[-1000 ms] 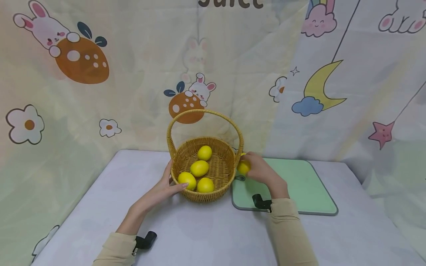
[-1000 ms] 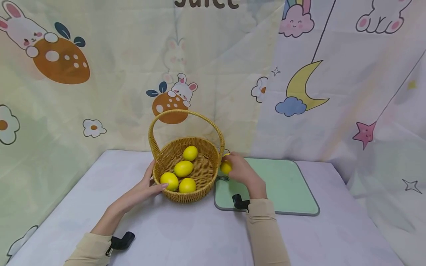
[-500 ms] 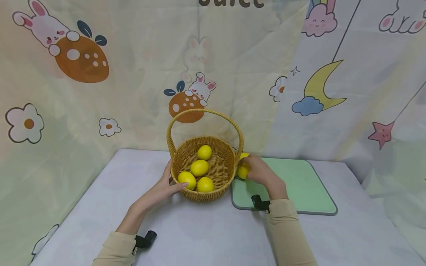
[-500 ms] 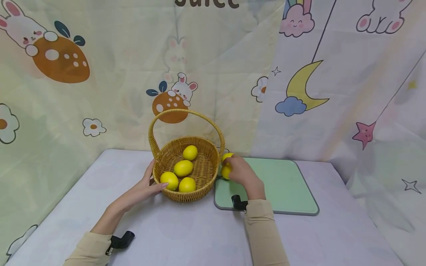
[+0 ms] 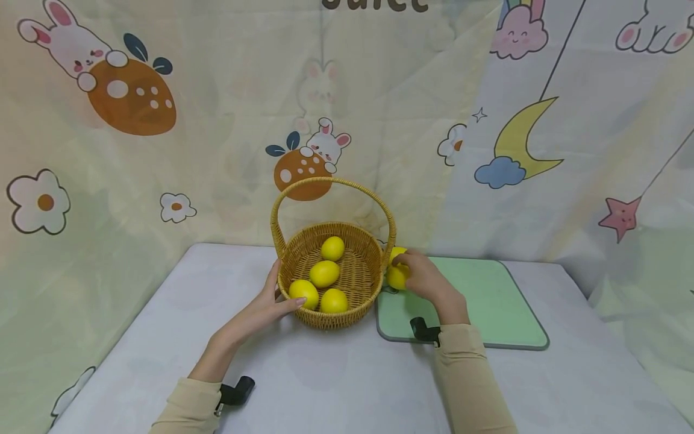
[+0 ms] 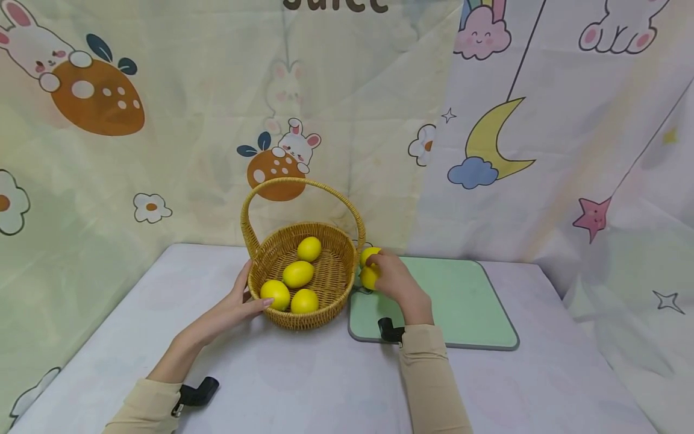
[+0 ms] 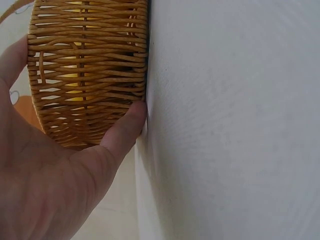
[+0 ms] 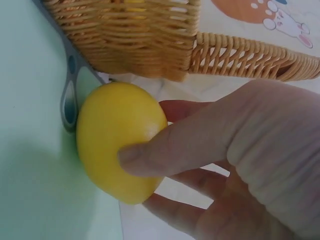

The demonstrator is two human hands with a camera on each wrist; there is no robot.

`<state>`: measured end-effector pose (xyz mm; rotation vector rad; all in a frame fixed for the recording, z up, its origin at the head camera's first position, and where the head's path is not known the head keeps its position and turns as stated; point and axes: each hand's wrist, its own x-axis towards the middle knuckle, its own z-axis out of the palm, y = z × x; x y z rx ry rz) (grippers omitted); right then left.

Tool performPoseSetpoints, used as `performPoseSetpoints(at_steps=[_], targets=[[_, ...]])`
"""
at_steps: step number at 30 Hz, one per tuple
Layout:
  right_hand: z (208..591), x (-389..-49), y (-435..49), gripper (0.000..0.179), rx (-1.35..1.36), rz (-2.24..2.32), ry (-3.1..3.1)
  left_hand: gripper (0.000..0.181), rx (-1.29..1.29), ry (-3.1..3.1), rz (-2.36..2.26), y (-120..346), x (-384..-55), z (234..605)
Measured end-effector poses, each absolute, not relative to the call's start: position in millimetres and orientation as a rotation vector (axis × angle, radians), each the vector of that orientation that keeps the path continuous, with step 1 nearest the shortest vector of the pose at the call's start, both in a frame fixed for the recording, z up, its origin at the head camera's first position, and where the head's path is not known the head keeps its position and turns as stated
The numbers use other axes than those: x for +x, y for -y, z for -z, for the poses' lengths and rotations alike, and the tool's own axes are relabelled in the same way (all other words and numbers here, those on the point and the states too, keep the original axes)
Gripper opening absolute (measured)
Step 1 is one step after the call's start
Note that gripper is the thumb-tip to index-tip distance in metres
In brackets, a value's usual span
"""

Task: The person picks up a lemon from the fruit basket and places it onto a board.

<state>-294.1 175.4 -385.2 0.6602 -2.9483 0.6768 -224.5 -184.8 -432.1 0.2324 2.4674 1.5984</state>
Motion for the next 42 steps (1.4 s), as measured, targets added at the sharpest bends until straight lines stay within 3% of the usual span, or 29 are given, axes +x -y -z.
performPoseSetpoints(at_steps=[15,35,42], targets=[[383.6,-294.7,-182.4,0.054,0.65,-0.79,2.947,0.111,0.222,-2.457,-1.607,186.8,-222.8,432.3],[310.0,-247.0,-175.7,0.045,0.728,-0.912,2.869,0.108,0.225,-2.451,-1.613,185.4,-223.3,433.0],[303.3,-231.1,-148.5,0.042,0.91,-0.861,2.771,0.11,0.223,-2.447,-1.609,185.3,-224.3,432.8]])
